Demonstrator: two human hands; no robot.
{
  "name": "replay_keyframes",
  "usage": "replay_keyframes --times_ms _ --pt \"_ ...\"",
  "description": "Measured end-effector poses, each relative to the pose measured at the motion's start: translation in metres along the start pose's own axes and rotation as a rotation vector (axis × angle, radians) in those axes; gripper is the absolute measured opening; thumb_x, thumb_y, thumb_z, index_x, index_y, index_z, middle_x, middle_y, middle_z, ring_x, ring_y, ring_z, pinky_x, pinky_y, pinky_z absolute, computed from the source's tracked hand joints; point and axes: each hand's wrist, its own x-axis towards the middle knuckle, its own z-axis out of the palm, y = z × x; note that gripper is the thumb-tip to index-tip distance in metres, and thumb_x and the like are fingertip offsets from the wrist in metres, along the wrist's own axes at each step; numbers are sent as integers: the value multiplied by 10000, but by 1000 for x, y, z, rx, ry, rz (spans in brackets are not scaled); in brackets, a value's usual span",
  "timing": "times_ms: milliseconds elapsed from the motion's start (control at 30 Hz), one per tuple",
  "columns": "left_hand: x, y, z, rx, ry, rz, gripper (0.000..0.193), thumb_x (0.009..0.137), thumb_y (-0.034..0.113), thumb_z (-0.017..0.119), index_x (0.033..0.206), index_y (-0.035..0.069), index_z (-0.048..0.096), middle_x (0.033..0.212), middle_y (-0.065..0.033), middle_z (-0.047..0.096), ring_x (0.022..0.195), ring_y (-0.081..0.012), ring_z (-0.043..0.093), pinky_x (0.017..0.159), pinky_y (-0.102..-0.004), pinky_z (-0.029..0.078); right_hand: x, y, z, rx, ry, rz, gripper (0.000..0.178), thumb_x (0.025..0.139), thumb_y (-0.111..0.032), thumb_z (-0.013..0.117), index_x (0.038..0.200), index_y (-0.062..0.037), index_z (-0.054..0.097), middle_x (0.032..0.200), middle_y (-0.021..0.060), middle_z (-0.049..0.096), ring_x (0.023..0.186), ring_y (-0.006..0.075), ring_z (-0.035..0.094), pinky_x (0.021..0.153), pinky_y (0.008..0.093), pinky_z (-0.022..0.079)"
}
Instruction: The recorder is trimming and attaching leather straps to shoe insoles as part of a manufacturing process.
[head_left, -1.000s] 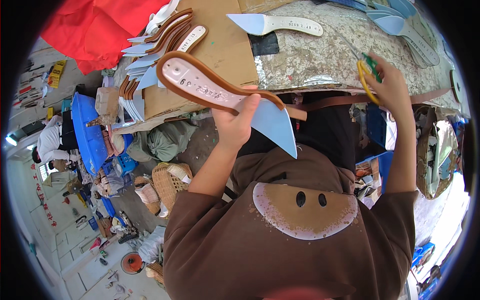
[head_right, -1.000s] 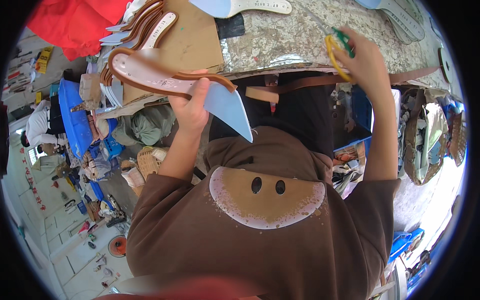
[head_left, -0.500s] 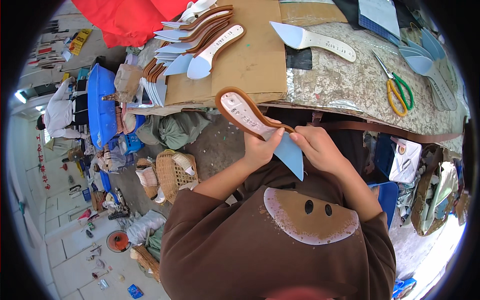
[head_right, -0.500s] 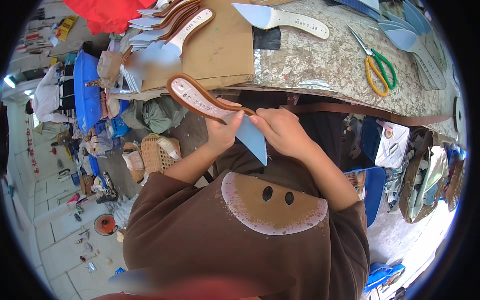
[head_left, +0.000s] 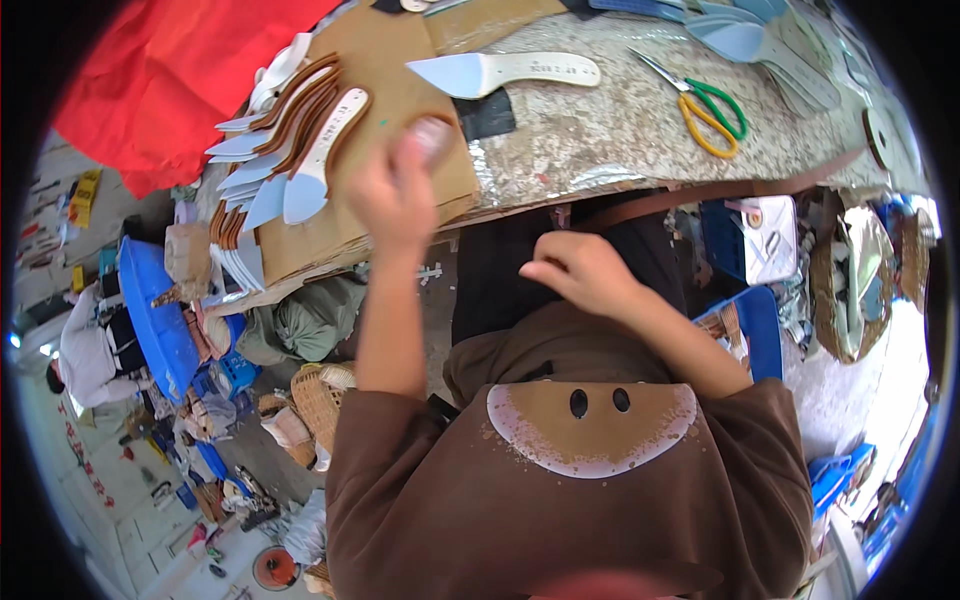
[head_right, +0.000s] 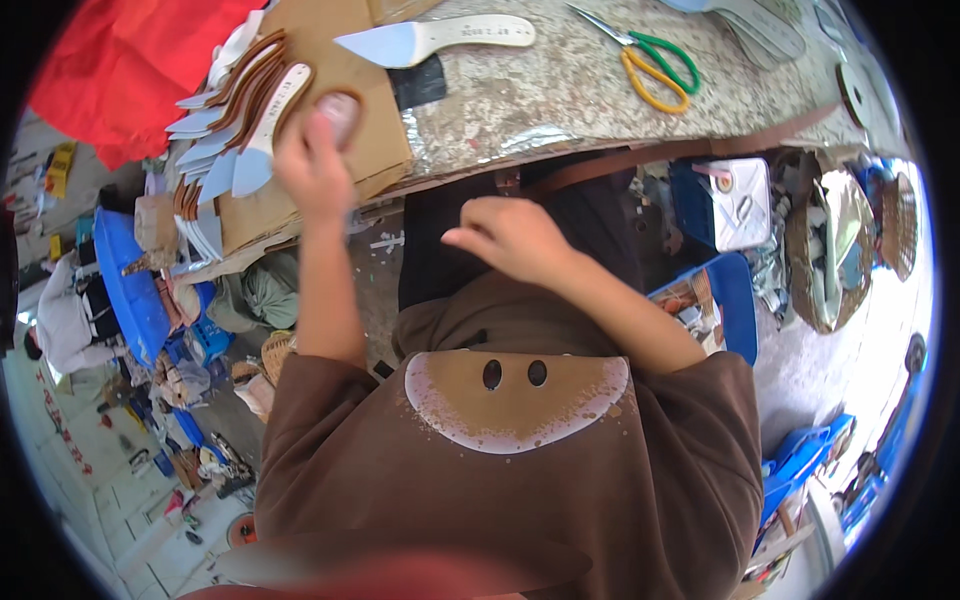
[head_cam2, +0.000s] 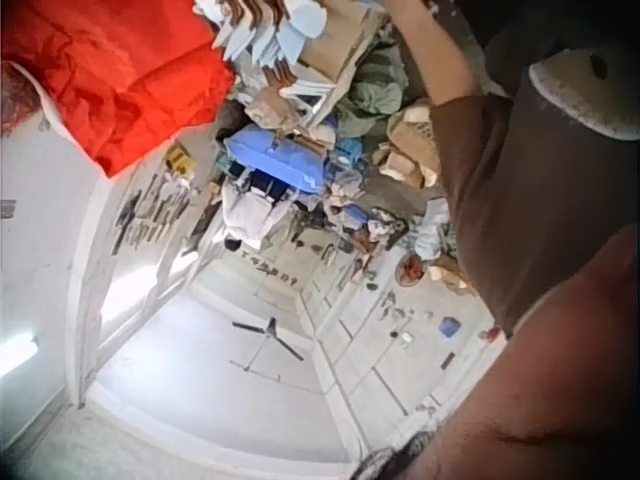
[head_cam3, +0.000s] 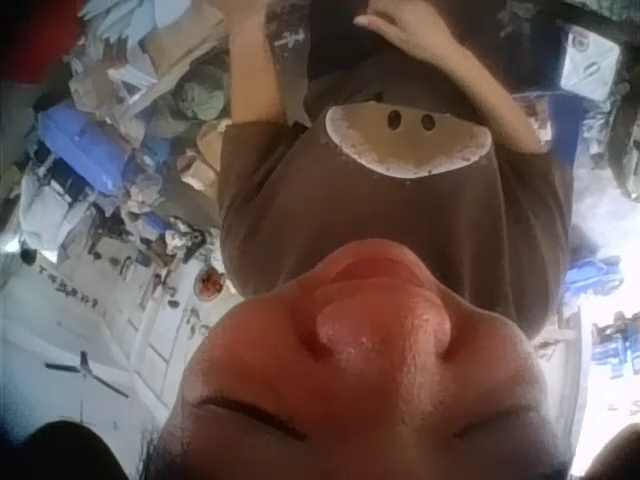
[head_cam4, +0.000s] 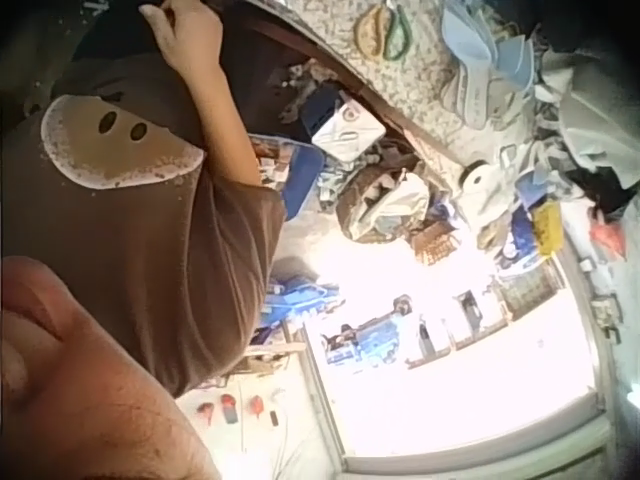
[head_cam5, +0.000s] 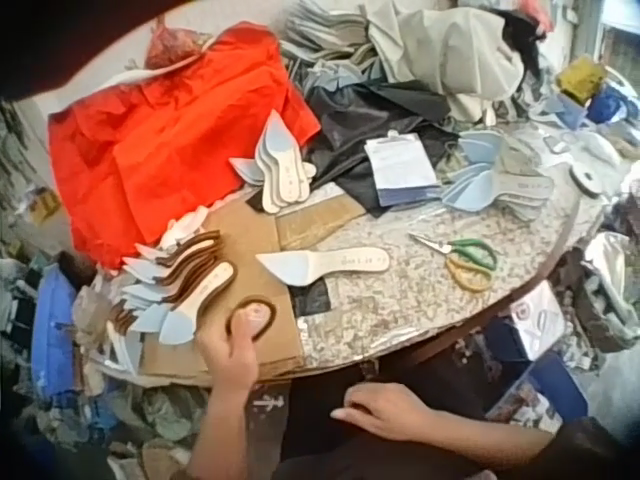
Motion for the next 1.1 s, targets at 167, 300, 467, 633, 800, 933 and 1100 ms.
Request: replay_keyframes --times_ms 167,300,467,633,800,933,1100 --pt "101 -83 -35 862 212 490 369 766 451 684 928 123 734 974 -155 663 995 -306 596 956 -548 292 -24 32 -47 -164 101 148 164 861 -205 677 871 -41 669 758 117 601 694 282 622 631 355 491" --pt "109 -21 17 405 0 636 361 777 356 663 1032 103 700 1085 -123 631 1076 -303 565 919 -461 409 -25 41 -41 -298 85 90 191 833 -258 696 875 -72 679 818 91 605 770 269 625 672 367 501" --pt "94 46 65 635 -295 759 219 787 240 642 783 22 663 844 -151 626 902 -326 587 853 -442 431 1 37 -4 -777 -7 27 335 718 -346 788 885 -85 662 824 96 587 863 278 617 793 407 488" --pt "35 44 88 268 -668 586 361 738 189 636 1079 78 673 1091 -141 633 1030 -332 586 899 -456 446 -26 23 -33 18 -18 354 251 763 -194 776 888 -46 617 699 35 555 631 197 572 628 310 458" --pt "-55 62 73 -528 -971 286 624 757 141 674 1349 87 486 1203 -170 578 1084 -329 571 927 -390 441 -41 -5 -74 681 311 273 109 882 -47 690 925 -39 590 694 -60 519 556 12 403 521 203 335" --pt "-75 46 92 -471 -939 120 188 884 133 612 1029 14 632 907 -145 647 868 -286 620 774 -372 469 -29 -13 -103 1291 159 289 211 986 -165 517 1056 10 612 859 105 643 691 146 624 664 238 517" --pt "-65 66 86 -672 -932 -115 116 874 100 604 895 -14 611 889 -142 629 857 -298 608 771 -405 461 -29 -12 -118 1148 170 161 316 914 -9 581 1227 31 570 1077 189 683 933 221 686 803 330 570"
